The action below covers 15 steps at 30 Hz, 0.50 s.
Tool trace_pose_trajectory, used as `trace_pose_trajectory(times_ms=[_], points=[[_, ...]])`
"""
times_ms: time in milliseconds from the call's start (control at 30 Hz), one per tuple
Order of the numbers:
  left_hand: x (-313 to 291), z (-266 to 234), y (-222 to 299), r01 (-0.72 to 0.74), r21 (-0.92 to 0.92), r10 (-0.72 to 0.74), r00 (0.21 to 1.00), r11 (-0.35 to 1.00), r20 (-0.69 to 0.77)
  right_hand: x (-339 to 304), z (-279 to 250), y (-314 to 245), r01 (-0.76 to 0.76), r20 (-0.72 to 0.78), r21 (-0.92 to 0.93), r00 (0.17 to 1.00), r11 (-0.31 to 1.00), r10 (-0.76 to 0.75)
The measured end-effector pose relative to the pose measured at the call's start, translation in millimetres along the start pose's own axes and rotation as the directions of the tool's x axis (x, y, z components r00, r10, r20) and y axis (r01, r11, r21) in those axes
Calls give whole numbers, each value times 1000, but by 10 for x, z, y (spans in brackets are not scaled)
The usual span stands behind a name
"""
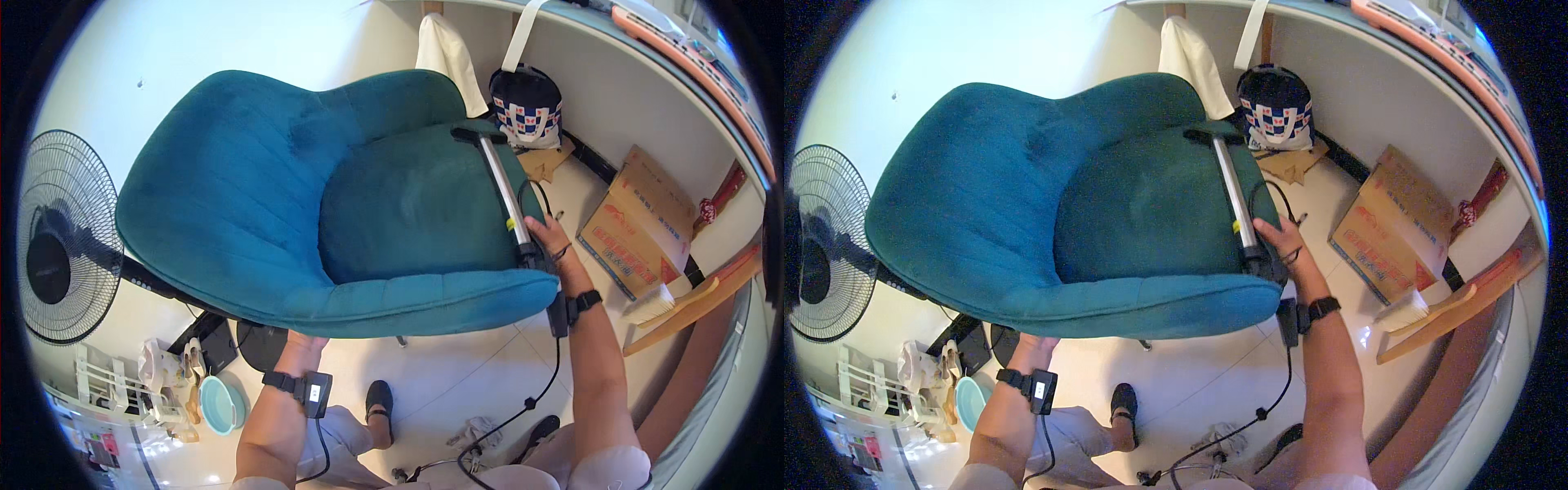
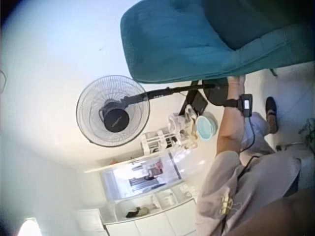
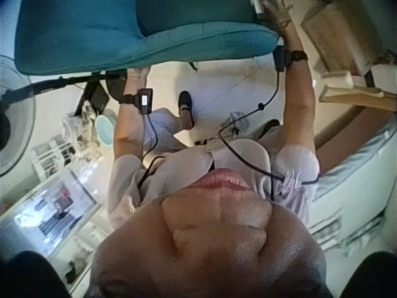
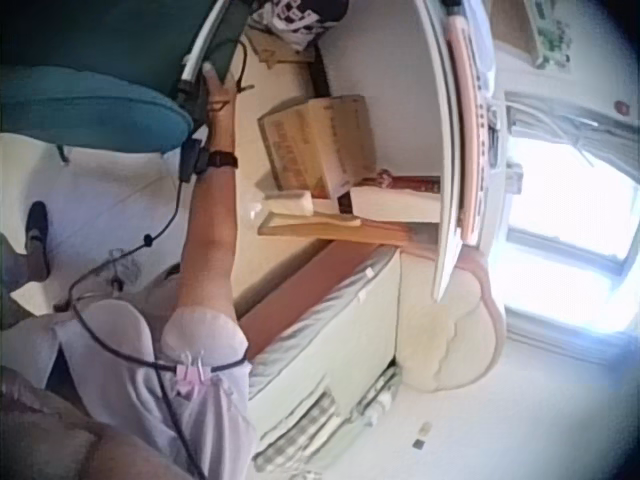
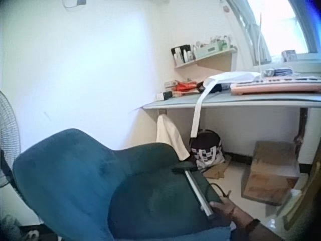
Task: The person wipes the floor with a cloth, moves cardboard boxes and a blue bag, and then picks up a manual air pump from a green chair.
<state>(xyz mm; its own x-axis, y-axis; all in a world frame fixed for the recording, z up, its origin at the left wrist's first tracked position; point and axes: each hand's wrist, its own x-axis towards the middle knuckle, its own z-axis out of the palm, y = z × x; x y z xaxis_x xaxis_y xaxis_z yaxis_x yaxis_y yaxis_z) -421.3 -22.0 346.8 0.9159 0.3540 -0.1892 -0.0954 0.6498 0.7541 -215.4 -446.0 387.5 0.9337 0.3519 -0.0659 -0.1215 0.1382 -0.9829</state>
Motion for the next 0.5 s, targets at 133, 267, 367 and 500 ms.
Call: trace_pose_trajectory(times_ms=[133, 267, 367, 500], points=[[88, -14, -15, -42, 41, 37, 993, 998, 116, 239, 92, -254, -44, 29, -127, 998, 991, 48], [115, 157, -45, -17, -18, 17, 1000, 1000, 13, 304, 17, -435, -93, 140, -153, 983, 984, 114], [102, 148, -13, -51, -43, 52, 998, 998, 29, 238, 0, -725, -112, 166, -328, 971, 938, 174], [86, 240, -12, -30, 33, 27, 994, 999, 106, 268, 139, -1024, -174, 93, -666, 945, 725, 313]])
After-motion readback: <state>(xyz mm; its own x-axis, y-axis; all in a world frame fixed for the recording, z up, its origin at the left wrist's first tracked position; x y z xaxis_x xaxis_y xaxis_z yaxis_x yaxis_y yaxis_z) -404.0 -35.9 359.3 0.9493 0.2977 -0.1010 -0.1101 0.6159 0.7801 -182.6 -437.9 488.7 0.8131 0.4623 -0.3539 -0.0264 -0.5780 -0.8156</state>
